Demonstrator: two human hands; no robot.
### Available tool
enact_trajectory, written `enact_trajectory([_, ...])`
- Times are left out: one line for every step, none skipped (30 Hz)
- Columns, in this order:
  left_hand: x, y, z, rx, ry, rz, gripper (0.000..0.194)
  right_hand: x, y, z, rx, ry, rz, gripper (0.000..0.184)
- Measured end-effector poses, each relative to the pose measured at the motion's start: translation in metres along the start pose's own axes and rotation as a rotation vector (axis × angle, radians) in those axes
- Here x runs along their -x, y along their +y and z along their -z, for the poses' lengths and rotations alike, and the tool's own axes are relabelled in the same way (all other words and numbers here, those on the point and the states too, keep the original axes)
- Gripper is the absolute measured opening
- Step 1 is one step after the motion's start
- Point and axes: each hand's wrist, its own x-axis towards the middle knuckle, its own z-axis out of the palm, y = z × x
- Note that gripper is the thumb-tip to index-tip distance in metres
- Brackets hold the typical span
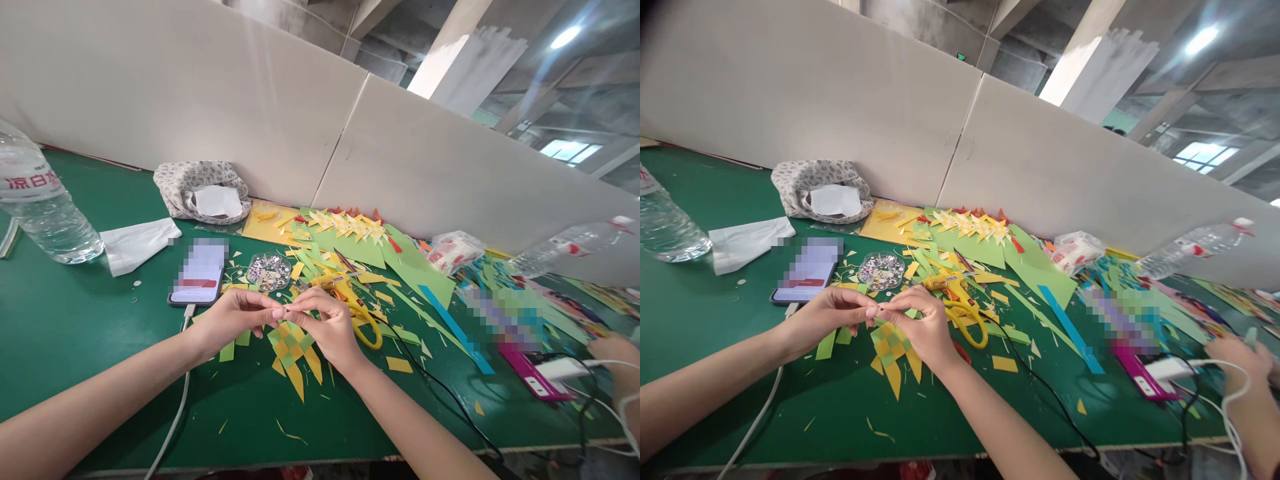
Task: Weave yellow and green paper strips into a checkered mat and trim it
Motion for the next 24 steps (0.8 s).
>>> enact_trajectory([0.0001, 0.0, 0.0, 0.0, 0.003, 0.001, 0.018, -0.0001, -0.0002, -0.0001, -0.003, 0.003, 0.003, 0.007])
enact_trajectory([0.0001, 0.0, 0.0, -0.001, 0.006, 0.002, 0.018, -0.0002, -0.0003, -0.0002, -0.004, 0.005, 0.006, 0.007])
enact_trajectory([0.0001, -0.0001, 0.0, -0.003, 0.009, 0.004, 0.019, -0.0002, -0.0003, -0.0001, -0.004, 0.005, 0.007, 0.007])
enact_trajectory([0.0001, -0.0003, 0.0001, -0.005, 0.012, 0.004, 0.019, -0.0002, -0.0001, -0.0001, -0.004, 0.005, 0.007, 0.007])
enact_trajectory([0.0001, -0.0007, 0.0002, -0.007, 0.012, 0.004, 0.019, -0.0001, 0.0001, 0.0001, -0.003, 0.007, 0.008, 0.007])
enact_trajectory([0.0, -0.0011, 0.0004, -0.007, 0.009, 0.003, 0.019, 0.0, 0.0005, 0.0002, -0.003, 0.006, 0.008, 0.008])
enact_trajectory([-0.0001, -0.0016, 0.0006, -0.007, 0.006, 0.001, 0.019, 0.0002, 0.0008, 0.0002, -0.004, 0.006, 0.009, 0.008])
enact_trajectory([-0.0002, -0.0021, 0.0008, -0.004, 0.004, 0.0, 0.019, 0.0003, 0.0012, 0.0003, -0.005, 0.005, 0.01, 0.008])
enact_trajectory([-0.0003, -0.0025, 0.0009, -0.001, 0.002, -0.001, 0.02, 0.0004, 0.0014, 0.0003, -0.006, 0.004, 0.012, 0.009])
enact_trajectory([-0.0003, -0.0028, 0.001, 0.002, 0.003, 0.001, 0.02, 0.0004, 0.0015, 0.0002, -0.006, 0.003, 0.014, 0.009])
enact_trajectory([-0.0004, -0.0028, 0.0011, 0.005, 0.004, 0.003, 0.019, 0.0004, 0.0015, 0.0002, -0.005, 0.001, 0.016, 0.009])
enact_trajectory([-0.0003, -0.0027, 0.001, 0.008, 0.005, 0.007, 0.019, 0.0003, 0.0014, 0.0001, -0.002, 0.001, 0.019, 0.009])
enact_trajectory([-0.0003, -0.0024, 0.001, 0.01, 0.006, 0.01, 0.018, 0.0002, 0.0011, 0.0, 0.001, 0.003, 0.021, 0.008])
enact_trajectory([-0.0002, -0.002, 0.0009, 0.012, 0.006, 0.012, 0.018, 0.0, 0.0008, -0.0001, 0.003, 0.004, 0.022, 0.008])
enact_trajectory([-0.0002, -0.0017, 0.0007, 0.013, 0.005, 0.013, 0.018, -0.0001, 0.0004, -0.0002, 0.003, 0.006, 0.023, 0.007])
enact_trajectory([-0.0002, -0.0015, 0.0006, 0.014, 0.005, 0.012, 0.017, -0.0003, 0.0, -0.0003, 0.002, 0.008, 0.024, 0.007])
enact_trajectory([-0.0002, -0.0014, 0.0005, 0.015, 0.004, 0.011, 0.017, -0.0004, -0.0003, -0.0004, 0.001, 0.009, 0.024, 0.007])
enact_trajectory([-0.0002, -0.0015, 0.0004, 0.014, 0.004, 0.01, 0.017, -0.0004, -0.0005, -0.0004, 0.0, 0.008, 0.024, 0.007])
enact_trajectory([-0.0004, -0.0016, 0.0004, 0.013, 0.004, 0.009, 0.017, -0.0003, -0.0006, -0.0004, 0.001, 0.006, 0.022, 0.007])
enact_trajectory([-0.0005, -0.0018, 0.0003, 0.01, 0.004, 0.01, 0.017, -0.0002, -0.0007, -0.0003, 0.004, 0.004, 0.02, 0.007])
enact_trajectory([-0.0007, -0.002, 0.0003, 0.008, 0.004, 0.009, 0.017, 0.0, -0.0006, -0.0002, 0.008, 0.003, 0.017, 0.007])
enact_trajectory([-0.0009, -0.0021, 0.0003, 0.007, 0.002, 0.009, 0.017, 0.0001, -0.0005, -0.0001, 0.012, 0.002, 0.015, 0.006])
enact_trajectory([-0.0011, -0.0022, 0.0004, 0.007, 0.001, 0.007, 0.017, 0.0002, -0.0005, 0.0001, 0.016, 0.002, 0.015, 0.005])
enact_trajectory([-0.0013, -0.0022, 0.0005, 0.007, 0.0, 0.005, 0.017, 0.0002, -0.0005, 0.0002, 0.018, 0.003, 0.016, 0.005])
